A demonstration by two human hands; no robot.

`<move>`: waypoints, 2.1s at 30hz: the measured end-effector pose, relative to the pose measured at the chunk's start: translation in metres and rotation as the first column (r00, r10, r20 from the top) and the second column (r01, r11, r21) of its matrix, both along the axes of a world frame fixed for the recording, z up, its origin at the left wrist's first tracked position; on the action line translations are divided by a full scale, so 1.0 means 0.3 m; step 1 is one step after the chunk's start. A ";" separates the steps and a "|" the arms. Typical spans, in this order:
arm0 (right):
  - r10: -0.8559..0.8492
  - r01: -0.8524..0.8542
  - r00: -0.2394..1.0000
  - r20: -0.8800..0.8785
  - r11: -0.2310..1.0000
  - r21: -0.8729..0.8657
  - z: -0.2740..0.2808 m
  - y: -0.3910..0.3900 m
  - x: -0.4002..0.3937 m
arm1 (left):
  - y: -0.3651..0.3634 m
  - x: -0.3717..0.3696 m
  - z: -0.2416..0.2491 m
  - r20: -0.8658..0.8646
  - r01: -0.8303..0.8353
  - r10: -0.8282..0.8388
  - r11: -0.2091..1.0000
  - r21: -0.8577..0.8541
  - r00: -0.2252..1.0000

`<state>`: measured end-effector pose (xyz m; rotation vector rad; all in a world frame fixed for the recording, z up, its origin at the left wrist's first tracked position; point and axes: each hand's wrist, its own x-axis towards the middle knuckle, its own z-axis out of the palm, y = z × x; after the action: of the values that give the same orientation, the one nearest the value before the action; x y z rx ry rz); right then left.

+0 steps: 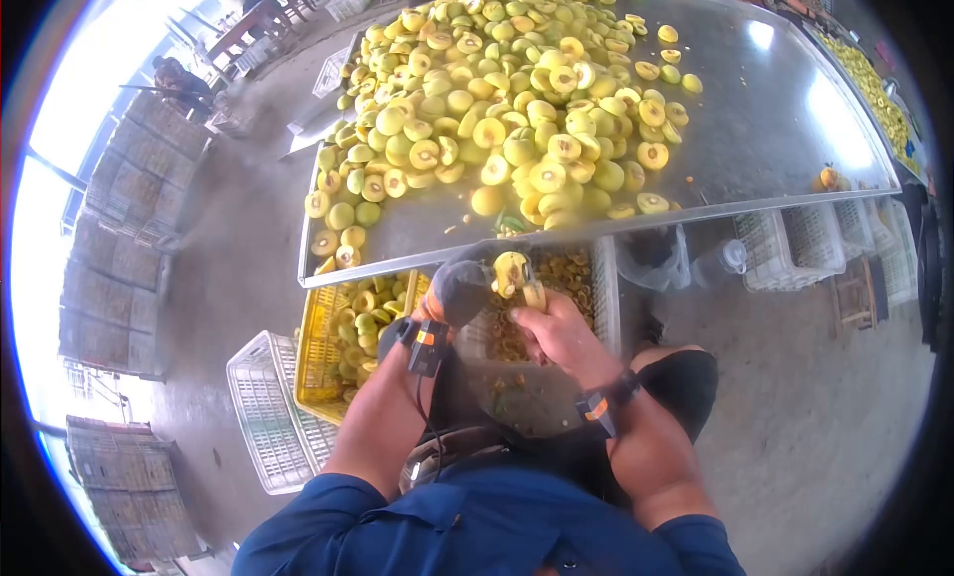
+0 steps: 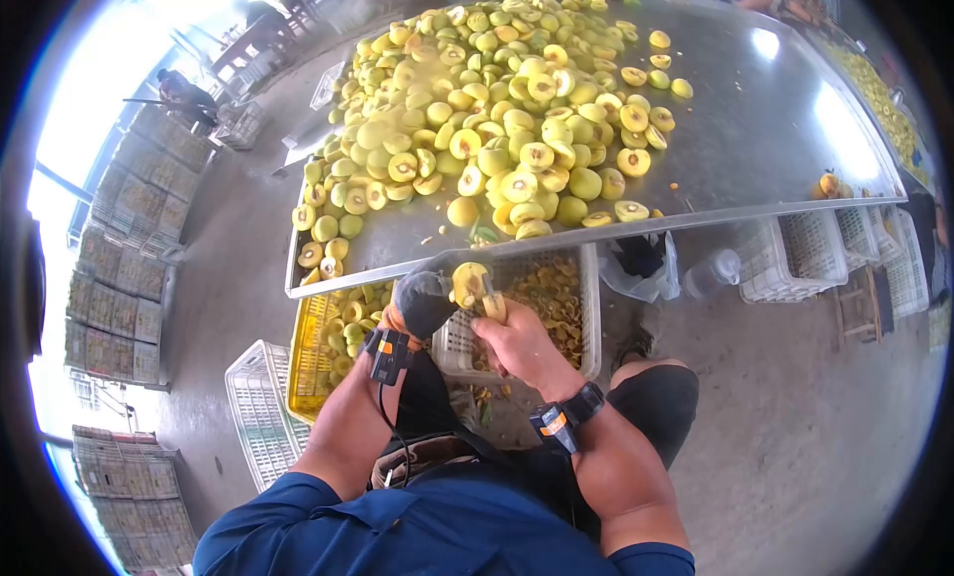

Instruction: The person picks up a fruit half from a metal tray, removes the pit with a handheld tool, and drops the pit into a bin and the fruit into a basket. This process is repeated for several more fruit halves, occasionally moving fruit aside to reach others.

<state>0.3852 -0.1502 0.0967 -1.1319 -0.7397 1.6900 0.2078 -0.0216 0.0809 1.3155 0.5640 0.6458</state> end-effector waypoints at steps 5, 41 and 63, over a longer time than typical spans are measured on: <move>0.018 -0.023 0.990 0.138 0.999 0.037 0.007 -0.002 -0.008 | 0.004 -0.014 -0.041 0.063 0.018 -0.012 0.995 -0.100 0.998; -0.002 -0.138 0.793 0.609 0.973 0.183 -0.103 0.011 -0.048 | -0.118 0.080 -0.219 -0.086 -0.414 0.630 0.600 0.684 0.772; 0.002 -0.063 0.952 0.307 0.980 0.189 -0.085 -0.001 -0.131 | -0.169 0.107 -0.184 -0.148 -0.744 0.823 0.560 0.365 0.548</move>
<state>0.3458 -0.1506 0.0713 -1.2599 -1.1003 1.4454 0.2400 -0.0723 0.0257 1.3804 1.4317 1.3204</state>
